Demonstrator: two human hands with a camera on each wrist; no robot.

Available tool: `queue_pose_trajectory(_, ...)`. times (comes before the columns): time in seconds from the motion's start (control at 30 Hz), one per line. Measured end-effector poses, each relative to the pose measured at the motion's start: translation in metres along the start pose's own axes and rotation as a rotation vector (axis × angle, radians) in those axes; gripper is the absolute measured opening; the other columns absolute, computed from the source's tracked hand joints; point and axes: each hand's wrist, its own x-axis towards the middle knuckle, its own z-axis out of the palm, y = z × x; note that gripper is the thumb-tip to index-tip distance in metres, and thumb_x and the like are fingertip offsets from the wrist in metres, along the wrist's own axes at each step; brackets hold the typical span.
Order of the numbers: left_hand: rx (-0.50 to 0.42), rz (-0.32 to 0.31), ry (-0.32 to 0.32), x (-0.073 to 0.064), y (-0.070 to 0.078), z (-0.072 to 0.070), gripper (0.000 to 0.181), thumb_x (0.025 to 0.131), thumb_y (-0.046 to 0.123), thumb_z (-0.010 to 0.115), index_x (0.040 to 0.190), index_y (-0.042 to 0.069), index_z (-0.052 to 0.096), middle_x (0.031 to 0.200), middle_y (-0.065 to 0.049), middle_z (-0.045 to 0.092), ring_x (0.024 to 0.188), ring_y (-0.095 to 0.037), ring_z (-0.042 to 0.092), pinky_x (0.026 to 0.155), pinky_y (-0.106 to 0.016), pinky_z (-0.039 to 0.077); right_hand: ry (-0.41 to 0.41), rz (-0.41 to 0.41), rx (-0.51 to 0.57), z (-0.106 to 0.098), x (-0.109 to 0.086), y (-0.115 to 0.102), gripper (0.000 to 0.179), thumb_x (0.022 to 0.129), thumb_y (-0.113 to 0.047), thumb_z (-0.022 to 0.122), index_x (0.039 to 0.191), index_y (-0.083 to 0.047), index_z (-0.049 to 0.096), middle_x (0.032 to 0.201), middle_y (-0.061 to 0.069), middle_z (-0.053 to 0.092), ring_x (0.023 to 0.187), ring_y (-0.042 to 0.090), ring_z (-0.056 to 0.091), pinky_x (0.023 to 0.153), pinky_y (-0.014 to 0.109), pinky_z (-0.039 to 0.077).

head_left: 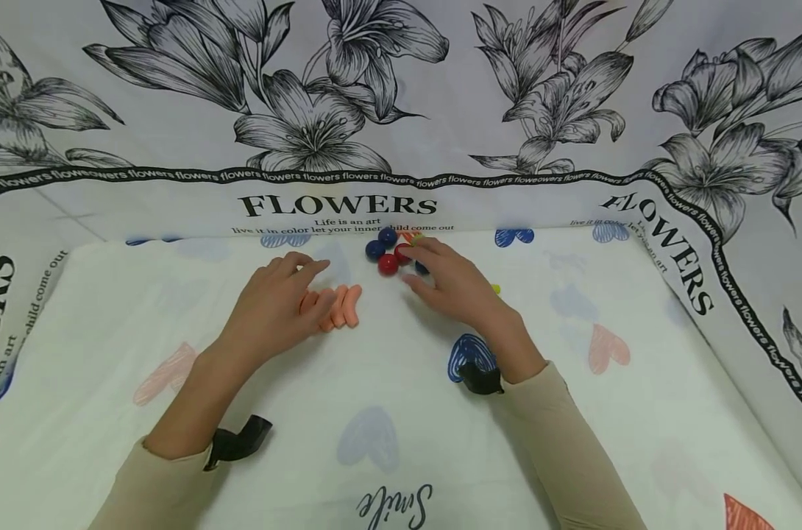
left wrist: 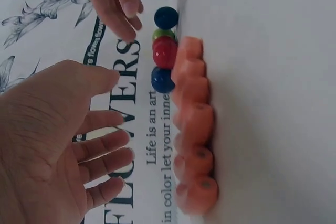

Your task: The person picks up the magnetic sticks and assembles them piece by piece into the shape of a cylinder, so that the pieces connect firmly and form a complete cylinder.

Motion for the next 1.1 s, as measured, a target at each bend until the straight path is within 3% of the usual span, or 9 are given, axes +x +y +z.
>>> queue_pose_trajectory(0.1,-0.024,-0.046,-0.031,0.009,0.008,0.001,0.042,0.101,0.035,0.067,0.129,0.004,0.072,0.132,-0.017,0.066,0.120,-0.039,0.061,0.101,-0.058,0.048,0.055,-0.009,-0.024,0.007,0.006,-0.008,0.044,0.103,-0.027,0.068,0.146,-0.014,0.063,0.136,0.008,0.064,0.123,0.024,0.063,0.103,0.043,0.057)
queue_pose_trajectory(0.2,-0.037,-0.102,-0.065,0.015,0.014,0.001,0.043,0.102,0.036,0.066,0.128,0.002,0.073,0.133,-0.018,0.066,0.122,-0.040,0.062,0.101,-0.058,0.050,0.096,-0.006,-0.034,0.015,0.011,-0.015,0.040,0.103,-0.024,0.069,0.141,-0.014,0.067,0.126,0.007,0.065,0.111,0.022,0.063,0.092,0.040,0.060)
queue_pose_trajectory(0.3,-0.064,-0.144,-0.111,0.018,0.021,0.003,0.046,0.103,0.036,0.064,0.133,0.002,0.070,0.132,-0.018,0.066,0.118,-0.038,0.066,0.096,-0.057,0.054,0.115,-0.007,-0.037,0.022,0.014,-0.019,0.038,0.102,-0.023,0.069,0.139,-0.014,0.069,0.126,0.007,0.066,0.113,0.022,0.063,0.091,0.041,0.060)
queue_pose_trajectory(0.43,-0.088,-0.166,-0.143,0.018,0.029,0.011,0.047,0.104,0.036,0.063,0.136,0.003,0.069,0.129,-0.018,0.067,0.105,-0.036,0.072,0.087,-0.055,0.059,0.101,-0.029,-0.046,0.027,0.016,-0.019,0.037,0.102,-0.022,0.070,0.138,-0.014,0.070,0.134,0.005,0.067,0.124,0.021,0.063,0.100,0.041,0.059)
queue_pose_trajectory(0.5,-0.074,-0.168,-0.133,0.017,0.031,0.017,0.041,0.104,0.035,0.062,0.129,0.004,0.072,0.124,-0.018,0.067,0.096,-0.034,0.073,0.079,-0.053,0.060,0.091,-0.043,-0.046,0.030,0.017,-0.017,0.036,0.102,-0.022,0.070,0.137,-0.013,0.070,0.138,0.005,0.066,0.130,0.021,0.061,0.106,0.041,0.057)
queue_pose_trajectory(0.57,-0.053,-0.174,-0.128,0.017,0.032,0.023,0.033,0.105,0.035,0.061,0.114,0.006,0.075,0.114,-0.016,0.067,0.085,-0.031,0.070,0.070,-0.049,0.056,0.082,-0.054,-0.040,0.033,0.019,-0.016,0.036,0.103,-0.023,0.069,0.137,-0.013,0.070,0.141,0.005,0.065,0.133,0.021,0.060,0.109,0.041,0.055)
queue_pose_trajectory(0.7,0.003,-0.175,-0.130,0.015,0.031,0.031,0.028,0.102,0.033,0.063,0.090,0.009,0.069,0.094,-0.012,0.061,0.072,-0.026,0.060,0.059,-0.037,0.041,0.072,-0.053,-0.034,0.037,0.022,-0.016,0.039,0.103,-0.024,0.069,0.140,-0.011,0.068,0.140,0.007,0.064,0.126,0.022,0.063,0.104,0.040,0.057)
queue_pose_trajectory(0.83,0.033,-0.151,-0.109,0.011,0.029,0.036,0.024,0.101,0.031,0.067,0.091,0.009,0.069,0.087,-0.012,0.059,0.072,-0.027,0.059,0.058,-0.035,0.036,0.059,-0.031,-0.057,0.038,0.023,-0.015,0.043,0.102,-0.026,0.071,0.143,-0.012,0.066,0.133,0.008,0.064,0.112,0.022,0.063,0.092,0.039,0.059)
queue_pose_trajectory(1.1,0.021,-0.097,-0.044,0.012,0.032,0.039,0.037,0.103,0.025,0.066,0.068,0.015,0.057,0.078,-0.008,0.056,0.068,-0.026,0.057,0.055,-0.035,0.034,0.044,-0.003,-0.062,0.036,0.022,-0.014,0.039,0.102,-0.028,0.072,0.139,-0.017,0.069,0.125,0.007,0.065,0.101,0.021,0.060,0.085,0.037,0.058)
